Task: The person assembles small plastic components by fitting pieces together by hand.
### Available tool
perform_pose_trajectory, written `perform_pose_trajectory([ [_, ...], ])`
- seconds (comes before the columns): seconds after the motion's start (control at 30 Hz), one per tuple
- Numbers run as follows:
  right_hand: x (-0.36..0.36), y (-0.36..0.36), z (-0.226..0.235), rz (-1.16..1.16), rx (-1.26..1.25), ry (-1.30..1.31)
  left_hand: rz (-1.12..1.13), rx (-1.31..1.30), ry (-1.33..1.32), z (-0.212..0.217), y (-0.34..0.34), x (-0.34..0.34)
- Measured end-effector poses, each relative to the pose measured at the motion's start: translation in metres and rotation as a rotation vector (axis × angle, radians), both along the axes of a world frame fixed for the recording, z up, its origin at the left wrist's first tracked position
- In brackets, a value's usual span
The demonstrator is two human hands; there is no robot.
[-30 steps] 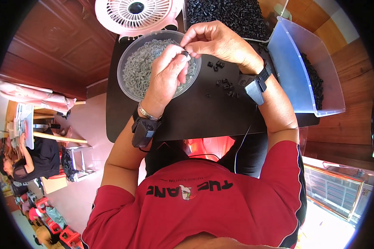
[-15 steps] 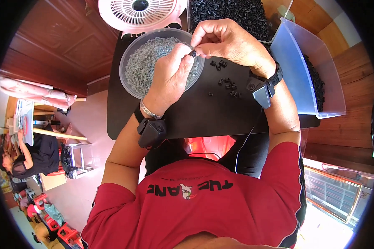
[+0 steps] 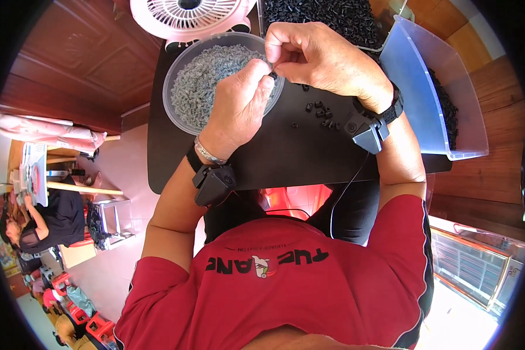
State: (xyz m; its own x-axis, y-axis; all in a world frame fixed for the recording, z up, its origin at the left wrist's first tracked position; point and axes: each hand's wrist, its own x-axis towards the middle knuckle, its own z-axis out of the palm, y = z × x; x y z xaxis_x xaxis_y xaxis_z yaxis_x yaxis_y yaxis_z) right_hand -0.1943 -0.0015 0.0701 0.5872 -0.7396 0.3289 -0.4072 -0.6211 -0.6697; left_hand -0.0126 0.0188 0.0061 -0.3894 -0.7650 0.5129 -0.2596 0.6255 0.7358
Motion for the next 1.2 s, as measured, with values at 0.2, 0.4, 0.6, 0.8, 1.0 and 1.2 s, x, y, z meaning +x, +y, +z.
perform_pose_trajectory([
  [0.2,0.011,0.012,0.002,-0.087,-0.334,0.136,0.023,-0.069,-0.025,0.002,-0.003,0.002],
  [0.4,-0.004,0.002,0.006,0.082,-0.047,0.008,-0.078,0.054,0.023,0.003,-0.003,0.006],
  [0.6,0.003,0.01,0.007,0.066,-0.202,0.088,-0.107,0.092,0.062,0.0,-0.003,0.003],
  [0.8,0.018,0.015,-0.005,-0.162,-0.372,0.16,0.105,0.06,0.057,-0.008,0.002,-0.008],
  [1.0,0.031,0.015,-0.016,-0.162,-0.428,0.086,0.214,-0.026,0.168,-0.023,-0.008,-0.011],
  [1.2,0.04,0.012,-0.03,-0.178,-0.58,0.097,0.075,0.374,0.45,-0.026,-0.01,-0.008],
])
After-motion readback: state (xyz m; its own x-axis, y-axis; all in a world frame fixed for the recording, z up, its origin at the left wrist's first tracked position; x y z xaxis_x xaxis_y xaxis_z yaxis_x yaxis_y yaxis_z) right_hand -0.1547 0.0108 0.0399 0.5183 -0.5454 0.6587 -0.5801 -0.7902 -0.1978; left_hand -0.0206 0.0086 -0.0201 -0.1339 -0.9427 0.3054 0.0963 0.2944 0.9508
